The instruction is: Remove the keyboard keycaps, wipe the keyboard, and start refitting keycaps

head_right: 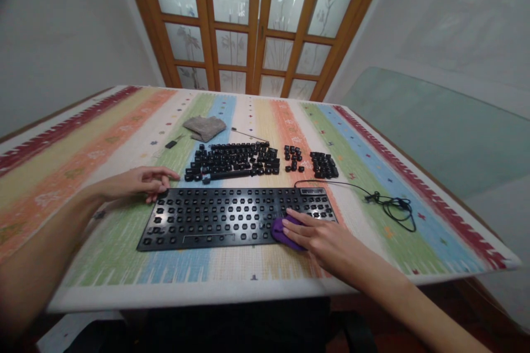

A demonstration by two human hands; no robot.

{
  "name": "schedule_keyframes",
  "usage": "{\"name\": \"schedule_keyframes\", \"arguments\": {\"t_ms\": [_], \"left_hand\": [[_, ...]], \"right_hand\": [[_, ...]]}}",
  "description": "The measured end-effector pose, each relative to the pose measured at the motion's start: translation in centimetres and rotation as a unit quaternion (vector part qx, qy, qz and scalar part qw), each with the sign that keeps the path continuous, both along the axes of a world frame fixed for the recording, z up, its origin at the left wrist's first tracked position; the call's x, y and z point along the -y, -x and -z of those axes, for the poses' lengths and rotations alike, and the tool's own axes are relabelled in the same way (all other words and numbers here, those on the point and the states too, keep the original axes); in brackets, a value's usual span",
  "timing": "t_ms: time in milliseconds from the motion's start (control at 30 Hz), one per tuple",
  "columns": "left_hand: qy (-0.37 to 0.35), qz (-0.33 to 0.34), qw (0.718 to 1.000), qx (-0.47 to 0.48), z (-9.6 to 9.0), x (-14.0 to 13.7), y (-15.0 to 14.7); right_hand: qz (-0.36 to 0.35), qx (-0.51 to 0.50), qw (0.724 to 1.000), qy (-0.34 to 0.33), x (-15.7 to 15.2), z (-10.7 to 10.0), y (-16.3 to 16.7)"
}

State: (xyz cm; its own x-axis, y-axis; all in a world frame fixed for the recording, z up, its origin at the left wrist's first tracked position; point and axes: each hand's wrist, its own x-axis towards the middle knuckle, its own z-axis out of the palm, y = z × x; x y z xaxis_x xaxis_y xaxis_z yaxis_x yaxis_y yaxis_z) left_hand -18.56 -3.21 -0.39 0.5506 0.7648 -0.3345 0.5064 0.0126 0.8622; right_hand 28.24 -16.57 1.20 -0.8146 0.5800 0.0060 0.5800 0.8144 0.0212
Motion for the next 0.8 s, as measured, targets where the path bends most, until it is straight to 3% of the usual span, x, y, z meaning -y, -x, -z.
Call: {"name": "schedule_keyframes", "arguments": {"t_ms": [167, 367, 467, 633, 800], "left_hand": [[0.000, -0.002, 1.000, 0.000, -0.2, 0.1, -0.2], [0.006, -0.009, 1.000, 0.005, -0.2, 0.1, -0.2], [0.007, -0.009, 1.000, 0.013, -0.2, 0.1, -0.2], [0.015, -0.015, 1.000, 0.018, -0.2, 0.2, -0.3], [0.016, -0.017, 0.999, 0.022, -0.4, 0.4, -0.5]], "right_hand": [[0.009, 0.014, 1.000, 0.021, 0.0, -0.7, 0.1], [0.100, 0.039, 0.992, 0.061, -1.8, -4.6, 2.1], [0.136, 0.034, 0.990, 0.032, -3.6, -6.4, 4.6], [0.071, -0.057, 0.995, 0.034, -5.1, -6.7, 11.6], [-0.066, -0.093, 0.992, 0.045, -4.6, -5.3, 18.3]]}}
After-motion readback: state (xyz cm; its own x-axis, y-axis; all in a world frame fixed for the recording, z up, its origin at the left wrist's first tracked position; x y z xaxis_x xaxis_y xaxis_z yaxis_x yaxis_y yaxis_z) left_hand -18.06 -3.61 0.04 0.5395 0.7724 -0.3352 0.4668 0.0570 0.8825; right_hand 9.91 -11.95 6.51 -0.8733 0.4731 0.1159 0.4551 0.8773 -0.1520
